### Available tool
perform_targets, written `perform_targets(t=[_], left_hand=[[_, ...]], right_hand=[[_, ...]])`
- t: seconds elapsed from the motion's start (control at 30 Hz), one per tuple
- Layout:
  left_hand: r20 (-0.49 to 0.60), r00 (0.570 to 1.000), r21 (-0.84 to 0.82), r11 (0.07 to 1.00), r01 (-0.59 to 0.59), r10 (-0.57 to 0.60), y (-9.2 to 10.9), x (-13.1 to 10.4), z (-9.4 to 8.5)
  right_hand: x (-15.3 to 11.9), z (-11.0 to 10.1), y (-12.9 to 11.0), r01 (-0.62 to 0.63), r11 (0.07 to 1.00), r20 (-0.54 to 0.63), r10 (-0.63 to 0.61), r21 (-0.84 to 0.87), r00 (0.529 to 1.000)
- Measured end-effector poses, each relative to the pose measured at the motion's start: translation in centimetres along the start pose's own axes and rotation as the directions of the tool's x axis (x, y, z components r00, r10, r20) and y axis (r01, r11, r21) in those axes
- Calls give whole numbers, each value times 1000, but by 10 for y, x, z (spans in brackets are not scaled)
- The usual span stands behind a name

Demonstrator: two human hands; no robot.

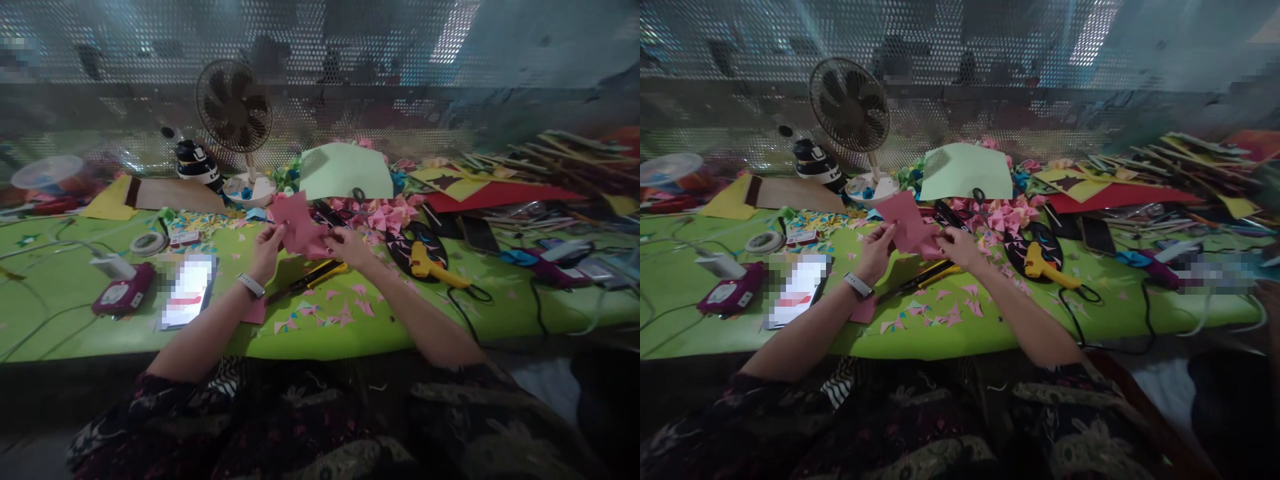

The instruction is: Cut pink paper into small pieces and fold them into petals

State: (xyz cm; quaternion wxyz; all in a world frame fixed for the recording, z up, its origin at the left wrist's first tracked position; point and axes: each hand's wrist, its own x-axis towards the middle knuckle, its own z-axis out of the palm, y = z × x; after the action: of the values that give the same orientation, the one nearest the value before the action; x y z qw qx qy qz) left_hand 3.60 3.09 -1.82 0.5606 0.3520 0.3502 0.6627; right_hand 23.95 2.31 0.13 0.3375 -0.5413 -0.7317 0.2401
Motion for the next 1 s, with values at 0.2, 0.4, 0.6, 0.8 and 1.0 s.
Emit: perform_targets(t=[0.2, 0.4, 0.6, 0.8, 1.0], left_hand=[[-102, 994, 21, 999, -44, 46, 7, 11, -8], [-64, 997, -4, 999, 39, -39, 10, 3, -3], [116, 969, 14, 976, 219, -220, 6, -13, 8], [136, 973, -86, 976, 200, -187, 10, -16, 12], [224, 948, -23, 971, 239, -228, 8, -26, 16]], right_hand=[[9, -13, 17, -125, 922, 59, 157, -365, 986], [2, -12, 12, 69, 905, -125, -133, -419, 983], [-15, -7, -10, 483, 796, -19, -525, -365, 851], [-27, -9, -15, 585, 783, 65, -586, -213, 808], [-25, -2, -17, 391, 909, -210, -414, -145, 886]])
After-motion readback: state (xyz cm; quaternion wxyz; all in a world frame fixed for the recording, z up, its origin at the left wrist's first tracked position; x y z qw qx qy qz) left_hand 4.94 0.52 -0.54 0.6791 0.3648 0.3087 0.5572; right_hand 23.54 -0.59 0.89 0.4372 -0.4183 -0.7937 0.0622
